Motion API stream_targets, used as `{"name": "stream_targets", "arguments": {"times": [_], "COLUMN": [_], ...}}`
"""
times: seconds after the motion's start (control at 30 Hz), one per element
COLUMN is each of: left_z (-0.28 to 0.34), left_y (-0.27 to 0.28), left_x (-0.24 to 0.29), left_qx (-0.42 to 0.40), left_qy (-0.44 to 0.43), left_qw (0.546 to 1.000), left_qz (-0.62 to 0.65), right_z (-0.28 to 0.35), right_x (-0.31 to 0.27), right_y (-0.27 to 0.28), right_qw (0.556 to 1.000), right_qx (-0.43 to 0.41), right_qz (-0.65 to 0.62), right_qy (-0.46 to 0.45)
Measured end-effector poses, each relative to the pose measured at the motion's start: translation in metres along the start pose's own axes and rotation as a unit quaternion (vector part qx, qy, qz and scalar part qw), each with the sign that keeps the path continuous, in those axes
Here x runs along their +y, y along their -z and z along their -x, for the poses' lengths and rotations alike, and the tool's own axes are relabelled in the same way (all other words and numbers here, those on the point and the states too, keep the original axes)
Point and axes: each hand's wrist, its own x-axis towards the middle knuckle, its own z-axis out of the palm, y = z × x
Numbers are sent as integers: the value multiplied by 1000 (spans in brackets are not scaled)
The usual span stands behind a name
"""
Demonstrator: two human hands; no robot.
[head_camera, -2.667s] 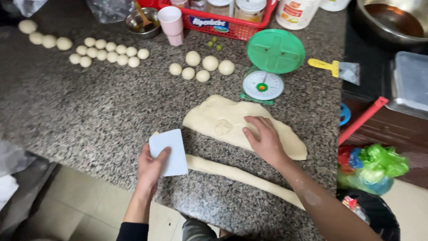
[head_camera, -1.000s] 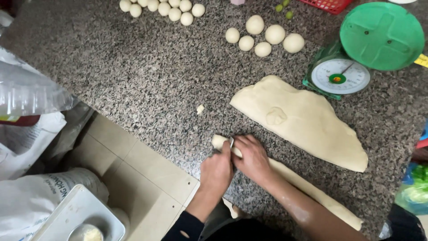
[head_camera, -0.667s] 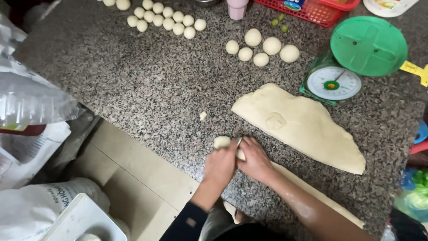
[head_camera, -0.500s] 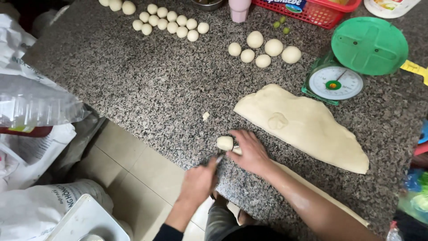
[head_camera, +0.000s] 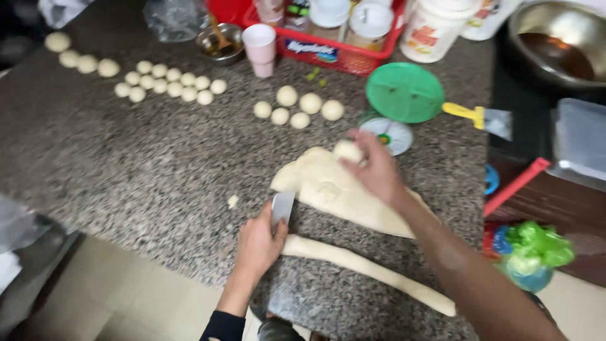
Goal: Divides a large piece of dough into small, equal-sized rounds and arranges them on the counter.
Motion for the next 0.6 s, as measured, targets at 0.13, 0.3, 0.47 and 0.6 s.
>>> {"name": "stream_targets", "arguments": {"times": [0.13, 0.3, 0.47, 0.6], "left_z": [-19, -31, -35, -35], "left_y": [-10, -19, -18, -22], "left_x": [42, 66, 69, 62], "left_qx": [-22, -37, -50, -37], "left_qy": [-30, -53, -47, -57], "left_qw": [999, 997, 997, 997], "left_qz": [15, 46, 40, 39], "right_z": [-40, -63, -61, -56], "right_x": [19, 43, 57, 33], "right_y": [83, 118, 119, 127], "right_qw": [997, 975, 974, 974], "right_qx": [79, 100, 94, 94], "right_qz": [14, 185, 195, 181], "right_qy": [-12, -68, -66, -94]}}
